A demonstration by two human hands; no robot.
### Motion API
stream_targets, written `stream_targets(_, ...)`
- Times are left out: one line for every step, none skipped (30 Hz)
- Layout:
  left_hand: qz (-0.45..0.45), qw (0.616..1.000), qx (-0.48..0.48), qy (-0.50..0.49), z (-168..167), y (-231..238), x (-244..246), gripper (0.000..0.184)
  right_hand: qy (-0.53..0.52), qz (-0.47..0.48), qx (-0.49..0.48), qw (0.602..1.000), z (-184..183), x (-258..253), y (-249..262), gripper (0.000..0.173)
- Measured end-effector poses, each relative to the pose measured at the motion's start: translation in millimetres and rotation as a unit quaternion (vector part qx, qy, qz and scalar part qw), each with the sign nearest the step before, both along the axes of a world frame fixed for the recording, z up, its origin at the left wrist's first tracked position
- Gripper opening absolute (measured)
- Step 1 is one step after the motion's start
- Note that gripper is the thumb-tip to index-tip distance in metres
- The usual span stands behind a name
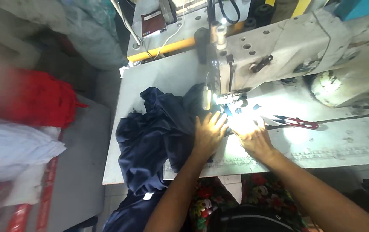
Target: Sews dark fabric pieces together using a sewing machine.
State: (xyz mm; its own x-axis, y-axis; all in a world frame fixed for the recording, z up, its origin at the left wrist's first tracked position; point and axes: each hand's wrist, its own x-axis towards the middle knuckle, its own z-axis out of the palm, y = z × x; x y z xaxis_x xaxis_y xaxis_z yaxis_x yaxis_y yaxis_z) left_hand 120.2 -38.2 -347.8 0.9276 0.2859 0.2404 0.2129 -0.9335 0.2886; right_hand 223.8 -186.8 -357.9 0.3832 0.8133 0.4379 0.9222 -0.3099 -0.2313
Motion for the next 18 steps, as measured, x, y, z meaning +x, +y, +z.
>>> stream_targets(0.001, 1.0, -0.002, 0.0, 0, 0, 0, 0.038, 0.006, -0.003, 0.0, 1.0, 0, 0, 0, 0.022)
stream_targets(0.002, 1.0, -0.004, -0.001, -1, 0, 1, 0.037, 0.015, -0.001, 0.0, 1.0, 0, 0, 0, 0.023)
stream_targets(0.003, 1.0, -0.002, -0.003, -1, 0, 1, 0.037, 0.021, 0.0, -0.001, 1.0, 0, 0, 1, 0.024)
stream_targets(0.004, 1.0, 0.001, -0.004, -2, 0, 1, 0.037, 0.029, 0.002, -0.003, 1.0, 0, 0, 1, 0.024)
stream_targets(0.005, 1.0, 0.003, -0.005, -3, 0, 1, 0.038, 0.041, 0.004, -0.005, 0.999, 0, 0, 0, 0.025)
stream_targets(0.003, 1.0, 0.004, -0.005, -3, 0, 1, 0.038, 0.058, 0.007, -0.004, 0.998, 0, 0, -2, 0.027)
stream_targets(0.002, 1.0, 0.004, -0.002, -3, 0, 1, 0.038, 0.076, 0.012, -0.006, 0.997, 1, -1, -6, 0.029)
stream_targets(0.001, 1.0, 0.002, 0.001, -2, 0, 1, 0.039, 0.087, 0.014, -0.003, 0.996, 3, -1, -12, 0.03)
stream_targets(-0.001, 1.0, -0.002, 0.005, -1, 1, 1, 0.039, 0.087, 0.009, 0.011, 0.996, 7, 0, -21, 0.03)
stream_targets(-0.001, 1.0, -0.006, 0.007, 0, 0, 1, 0.039, 0.079, -0.003, 0.037, 0.996, 10, 2, -32, 0.026)
stream_targets(-0.001, 1.0, -0.006, 0.007, 0, 0, 1, 0.038, 0.075, -0.025, 0.049, 0.996, 16, 6, -47, 0.029)
stream_targets(0.0, 1.0, -0.006, 0.006, -1, 0, 0, 0.038, 0.075, -0.056, 0.051, 0.994, 22, 15, -64, 0.036)
stream_targets(0.001, 1.0, -0.004, 0.003, -1, -1, 0, 0.038, 0.071, -0.096, 0.053, 0.991, 26, 27, -83, 0.04)
stream_targets(0.001, 1.0, -0.004, -0.002, -2, -1, 0, 0.038, 0.062, -0.144, 0.06, 0.986, 30, 41, -101, 0.044)
stream_targets(0.001, 1.0, -0.005, -0.008, -3, -2, 0, 0.037, 0.053, -0.191, 0.064, 0.978, 34, 57, -119, 0.046)
stream_targets(0.003, 1.0, -0.006, -0.01, -3, -2, 0, 0.037, 0.047, -0.236, 0.065, 0.968, 37, 72, -135, 0.05)
stream_targets(0.006, 1.0, -0.009, -0.01, -4, -3, 0, 0.037, 0.047, -0.275, 0.059, 0.959, 38, 87, -148, 0.053)
stream_targets(0.008, 1.0, -0.013, -0.009, -4, -4, 0, 0.037, 0.052, -0.303, 0.048, 0.95, 39, 99, -159, 0.057)
